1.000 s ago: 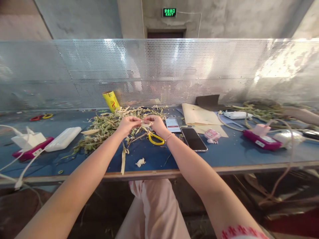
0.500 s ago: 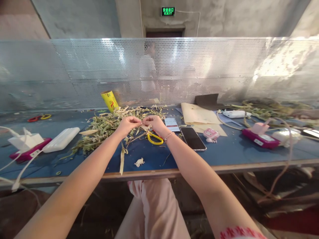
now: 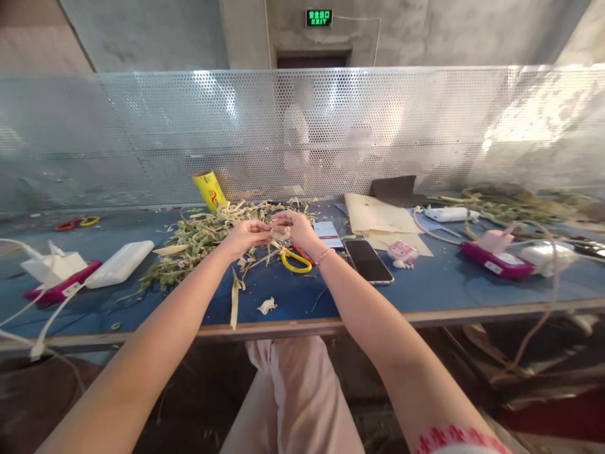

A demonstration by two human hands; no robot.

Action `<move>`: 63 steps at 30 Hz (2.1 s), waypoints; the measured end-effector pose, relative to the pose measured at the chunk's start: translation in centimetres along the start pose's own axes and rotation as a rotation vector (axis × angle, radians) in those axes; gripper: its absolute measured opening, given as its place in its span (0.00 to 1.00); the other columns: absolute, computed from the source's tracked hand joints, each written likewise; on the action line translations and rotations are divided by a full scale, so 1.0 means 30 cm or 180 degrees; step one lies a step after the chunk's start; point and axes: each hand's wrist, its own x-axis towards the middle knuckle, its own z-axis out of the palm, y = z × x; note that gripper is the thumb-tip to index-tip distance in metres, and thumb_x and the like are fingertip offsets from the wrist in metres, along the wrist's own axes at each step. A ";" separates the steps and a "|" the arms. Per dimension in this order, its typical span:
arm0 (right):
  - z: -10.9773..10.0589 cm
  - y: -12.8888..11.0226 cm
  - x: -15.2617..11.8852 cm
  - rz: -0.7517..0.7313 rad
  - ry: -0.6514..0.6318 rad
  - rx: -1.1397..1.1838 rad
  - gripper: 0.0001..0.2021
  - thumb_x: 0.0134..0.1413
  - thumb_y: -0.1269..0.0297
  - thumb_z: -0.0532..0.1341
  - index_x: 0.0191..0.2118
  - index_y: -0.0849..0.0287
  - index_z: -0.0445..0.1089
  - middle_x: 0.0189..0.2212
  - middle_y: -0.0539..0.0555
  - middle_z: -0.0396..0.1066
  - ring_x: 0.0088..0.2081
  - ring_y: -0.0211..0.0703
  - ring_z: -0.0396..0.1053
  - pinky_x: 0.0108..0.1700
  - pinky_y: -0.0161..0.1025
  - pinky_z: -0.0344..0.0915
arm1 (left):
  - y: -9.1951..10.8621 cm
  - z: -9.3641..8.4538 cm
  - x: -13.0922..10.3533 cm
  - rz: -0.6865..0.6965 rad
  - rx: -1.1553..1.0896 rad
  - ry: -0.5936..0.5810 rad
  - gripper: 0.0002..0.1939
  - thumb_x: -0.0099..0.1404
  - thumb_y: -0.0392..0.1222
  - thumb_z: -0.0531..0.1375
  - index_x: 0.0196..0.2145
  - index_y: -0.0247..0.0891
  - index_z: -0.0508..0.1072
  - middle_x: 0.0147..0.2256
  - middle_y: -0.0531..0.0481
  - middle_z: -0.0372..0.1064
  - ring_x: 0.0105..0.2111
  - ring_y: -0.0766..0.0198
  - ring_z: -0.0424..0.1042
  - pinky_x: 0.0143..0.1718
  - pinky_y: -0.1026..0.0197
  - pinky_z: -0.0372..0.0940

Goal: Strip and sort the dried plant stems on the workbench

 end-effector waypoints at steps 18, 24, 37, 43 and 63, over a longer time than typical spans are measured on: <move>-0.056 -0.017 0.000 0.0066 -0.0108 -0.3180 0.09 0.47 0.69 0.54 0.33 0.64 0.70 0.32 0.57 0.73 0.35 0.40 0.69 0.36 0.34 0.62 | -0.033 -0.023 0.034 0.0359 -0.0051 0.0189 0.07 0.43 0.36 0.66 0.21 0.33 0.71 0.18 0.53 0.67 0.19 0.72 0.64 0.23 0.67 0.60; -0.038 -0.047 -0.047 0.1397 -0.1492 -0.4418 0.15 0.39 0.64 0.57 0.35 0.67 0.70 0.34 0.63 0.73 0.30 0.45 0.70 0.24 0.34 0.58 | -0.032 -0.066 0.066 0.0548 -0.0823 0.1115 0.08 0.41 0.34 0.66 0.19 0.33 0.68 0.16 0.55 0.65 0.18 0.73 0.65 0.21 0.70 0.59; -0.064 -0.015 -0.025 0.1080 -0.0140 -0.4473 0.17 0.43 0.67 0.53 0.40 0.68 0.68 0.37 0.67 0.71 0.41 0.52 0.70 0.37 0.37 0.62 | -0.022 -0.095 0.069 0.0288 -0.2310 0.1652 0.07 0.48 0.28 0.62 0.20 0.34 0.67 0.18 0.53 0.68 0.22 0.74 0.69 0.25 0.73 0.62; -0.057 -0.009 -0.022 0.0409 0.0723 -0.4287 0.19 0.44 0.63 0.54 0.41 0.70 0.61 0.39 0.70 0.67 0.45 0.56 0.65 0.44 0.43 0.60 | -0.021 -0.097 0.070 0.0338 -0.2605 0.1665 0.05 0.53 0.28 0.59 0.22 0.33 0.68 0.19 0.54 0.67 0.22 0.77 0.67 0.25 0.74 0.61; 0.008 0.008 -0.055 -0.1842 0.0504 -0.4041 0.20 0.47 0.55 0.54 0.43 0.65 0.58 0.38 0.64 0.64 0.45 0.54 0.60 0.48 0.50 0.58 | 0.046 -0.064 0.031 0.0522 -0.3023 0.1080 0.07 0.59 0.30 0.54 0.24 0.34 0.66 0.19 0.55 0.65 0.23 0.75 0.66 0.31 0.71 0.64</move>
